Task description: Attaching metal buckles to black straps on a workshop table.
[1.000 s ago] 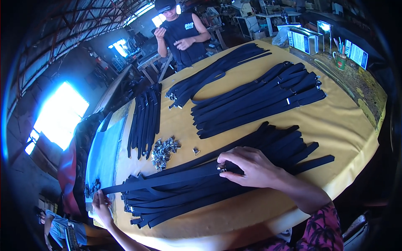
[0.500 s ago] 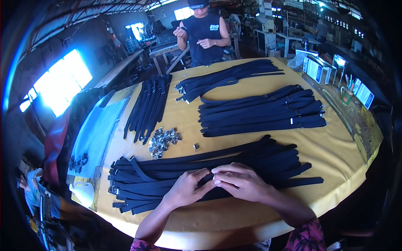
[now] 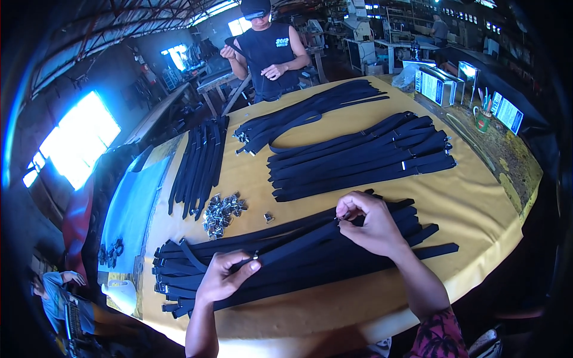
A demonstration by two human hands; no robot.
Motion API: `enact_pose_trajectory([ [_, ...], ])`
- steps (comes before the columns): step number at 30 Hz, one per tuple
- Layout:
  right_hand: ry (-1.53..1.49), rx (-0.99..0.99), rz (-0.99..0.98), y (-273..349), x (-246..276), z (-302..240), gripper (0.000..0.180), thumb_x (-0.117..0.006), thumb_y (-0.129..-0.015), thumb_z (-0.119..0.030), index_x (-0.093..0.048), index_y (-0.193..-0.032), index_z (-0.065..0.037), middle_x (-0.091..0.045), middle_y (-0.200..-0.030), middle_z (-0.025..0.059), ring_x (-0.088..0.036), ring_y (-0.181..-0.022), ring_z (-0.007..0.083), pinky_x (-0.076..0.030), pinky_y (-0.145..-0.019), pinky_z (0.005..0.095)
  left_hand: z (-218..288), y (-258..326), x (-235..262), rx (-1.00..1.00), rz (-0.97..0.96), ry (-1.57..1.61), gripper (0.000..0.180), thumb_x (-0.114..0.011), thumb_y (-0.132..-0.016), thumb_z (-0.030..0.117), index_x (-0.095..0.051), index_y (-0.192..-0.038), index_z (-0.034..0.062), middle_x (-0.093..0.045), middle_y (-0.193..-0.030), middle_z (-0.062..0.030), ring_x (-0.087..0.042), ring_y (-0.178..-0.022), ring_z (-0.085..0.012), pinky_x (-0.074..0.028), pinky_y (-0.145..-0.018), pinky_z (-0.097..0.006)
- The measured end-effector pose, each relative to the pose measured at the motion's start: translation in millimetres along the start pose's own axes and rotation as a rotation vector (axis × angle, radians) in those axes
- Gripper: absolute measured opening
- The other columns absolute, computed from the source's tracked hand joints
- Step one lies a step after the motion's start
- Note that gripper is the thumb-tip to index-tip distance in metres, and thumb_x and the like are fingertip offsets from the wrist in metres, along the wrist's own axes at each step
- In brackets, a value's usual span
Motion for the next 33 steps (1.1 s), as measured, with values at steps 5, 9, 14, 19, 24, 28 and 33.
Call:
enact_pose_trajectory([
  [5, 0.036, -0.026, -0.069, 3, 6, -11, 0.017, -0.062, -0.076, 0.006, -0.061, -0.093, 0.001, -0.064, -0.087, 0.0065, -0.064, -0.079, 0.0123, -0.053, -0.074, 0.0271, 22, 7, 2, -0.098, 0.121, -0.232, 0.022, -0.075, -0.09, 0.018, -0.072, -0.098, -0.0017, -0.072, -0.085, -0.0115, -0.058, -0.052, -0.0148, -0.042, -0.049, -0.027],
  [9, -0.085, -0.069, -0.115, 4, 6, -4, 0.016, -0.061, -0.078, 0.006, -0.061, -0.093, 0.0, -0.062, -0.086, 0.003, -0.06, -0.077, 0.0088, -0.052, -0.073, 0.0247, 17, 0, -1, 0.021, 0.041, -0.22, 0.022, -0.075, -0.09, 0.018, -0.072, -0.098, -0.002, -0.072, -0.086, -0.0133, -0.062, -0.056, -0.0146, -0.045, -0.052, -0.027],
  [14, -0.19, -0.156, -0.132, 3, 1, 2, 0.016, -0.059, -0.079, 0.007, -0.06, -0.093, -0.001, -0.056, -0.081, -0.0011, -0.053, -0.074, 0.0057, -0.047, -0.066, 0.0214, 10, -12, -8, -0.064, 0.046, -0.079, 0.018, -0.073, -0.09, 0.014, -0.072, -0.097, -0.0027, -0.07, -0.08, -0.0135, -0.061, -0.067, -0.0135, -0.049, -0.064, -0.03],
  [19, -0.141, -0.19, -0.16, 2, 9, 15, 0.014, -0.058, -0.08, 0.006, -0.059, -0.092, 0.0, -0.051, -0.077, -0.0029, -0.05, -0.07, 0.0036, -0.043, -0.059, 0.0205, 3, -23, -15, 0.104, -0.059, 0.083, 0.017, -0.069, -0.091, 0.014, -0.07, -0.092, -0.0029, -0.066, -0.072, -0.0059, -0.054, -0.071, -0.0066, -0.047, -0.068, -0.026],
  [24, -0.162, -0.359, -0.195, 3, 9, 24, 0.017, -0.057, -0.079, 0.004, -0.062, -0.095, -0.001, -0.058, -0.077, -0.0004, -0.05, -0.065, 0.0053, -0.044, -0.06, 0.0219, -5, -24, -10, 0.136, -0.093, 0.241, 0.016, -0.069, -0.093, 0.013, -0.066, -0.088, -0.0014, -0.055, -0.075, 0.0035, -0.046, -0.073, -0.0046, -0.042, -0.066, -0.025],
  [28, 0.061, -0.237, -0.352, 0, 3, 20, 0.031, -0.055, -0.08, 0.0, -0.066, -0.109, 0.0, -0.071, -0.094, 0.0077, -0.053, -0.063, 0.0088, -0.046, -0.062, 0.0264, -10, -25, -9, 0.067, -0.16, 0.188, 0.018, -0.067, -0.097, 0.017, -0.066, -0.095, -0.0015, -0.057, -0.078, 0.0021, -0.047, -0.076, -0.0045, -0.042, -0.07, -0.025],
  [33, 0.146, -0.303, -0.516, 3, -1, 16, 0.039, -0.047, -0.082, -0.001, -0.064, -0.117, 0.001, -0.07, -0.087, 0.0114, -0.055, -0.066, 0.0127, -0.046, -0.063, 0.0313, -7, -30, -11, 0.152, -0.335, 0.213, 0.018, -0.065, -0.098, 0.017, -0.066, -0.096, -0.0013, -0.059, -0.078, 0.0038, -0.048, -0.076, -0.0031, -0.041, -0.069, -0.022],
])
Point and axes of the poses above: each hand's wrist, its own y-axis away from the middle knuckle, its own x-axis out of the back of the hand, z = x × y, the point moved 4 cm from there along -y, towards the middle knuckle
